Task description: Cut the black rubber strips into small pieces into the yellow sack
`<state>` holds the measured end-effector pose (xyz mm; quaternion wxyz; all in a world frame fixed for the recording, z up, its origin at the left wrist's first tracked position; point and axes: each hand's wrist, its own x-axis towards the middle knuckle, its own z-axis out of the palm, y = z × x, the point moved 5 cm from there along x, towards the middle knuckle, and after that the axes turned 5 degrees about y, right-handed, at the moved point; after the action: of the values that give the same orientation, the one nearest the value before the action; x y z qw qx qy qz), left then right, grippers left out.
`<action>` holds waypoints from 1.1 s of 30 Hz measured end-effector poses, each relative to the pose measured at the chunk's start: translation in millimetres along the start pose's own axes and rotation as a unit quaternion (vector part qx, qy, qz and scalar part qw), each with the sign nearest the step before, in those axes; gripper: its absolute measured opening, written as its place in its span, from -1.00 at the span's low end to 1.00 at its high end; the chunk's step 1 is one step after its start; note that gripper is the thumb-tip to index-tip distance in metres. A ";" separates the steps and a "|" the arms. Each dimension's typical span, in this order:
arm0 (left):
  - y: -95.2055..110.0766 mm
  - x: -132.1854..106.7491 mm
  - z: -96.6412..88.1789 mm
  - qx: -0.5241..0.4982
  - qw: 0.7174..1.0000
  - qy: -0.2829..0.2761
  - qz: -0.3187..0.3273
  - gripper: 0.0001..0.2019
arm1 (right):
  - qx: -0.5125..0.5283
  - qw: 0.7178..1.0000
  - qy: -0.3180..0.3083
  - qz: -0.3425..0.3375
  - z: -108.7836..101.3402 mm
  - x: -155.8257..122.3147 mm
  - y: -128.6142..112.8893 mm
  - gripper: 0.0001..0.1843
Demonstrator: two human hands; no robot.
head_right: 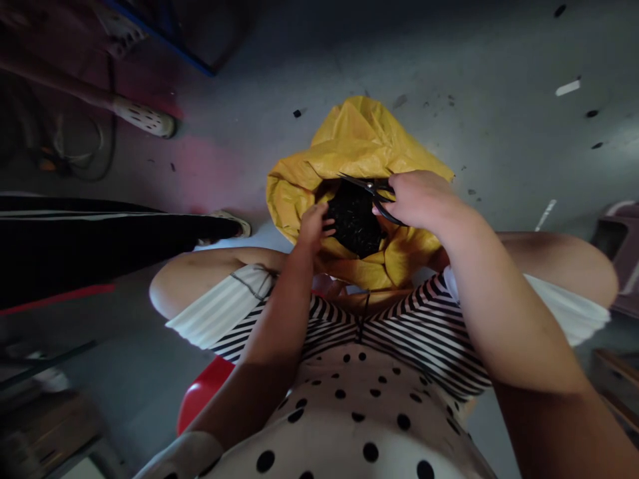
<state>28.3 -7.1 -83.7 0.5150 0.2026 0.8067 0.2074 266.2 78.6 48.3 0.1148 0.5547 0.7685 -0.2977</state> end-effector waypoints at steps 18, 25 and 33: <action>-8.2 -9.5 39.4 0.391 0.886 -0.081 0.238 -0.79 | 0.001 1.000 -0.004 0.003 -2.9 -4.3 -4.5 -0.49; 53.3 -53.3 -9.8 0.144 0.941 -0.068 0.299 -0.73 | 0.288 0.956 0.024 0.047 44.4 -15.3 -12.5 -0.46; 57.0 -73.1 -23.9 -0.012 0.955 0.030 0.295 -0.80 | 0.535 0.838 -0.049 0.091 89.4 -64.4 -34.3 -0.46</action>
<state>41.3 -2.2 11.1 0.4094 0.4188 0.7235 0.3656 244.0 -31.3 21.1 -0.1363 0.5820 0.4286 -0.6775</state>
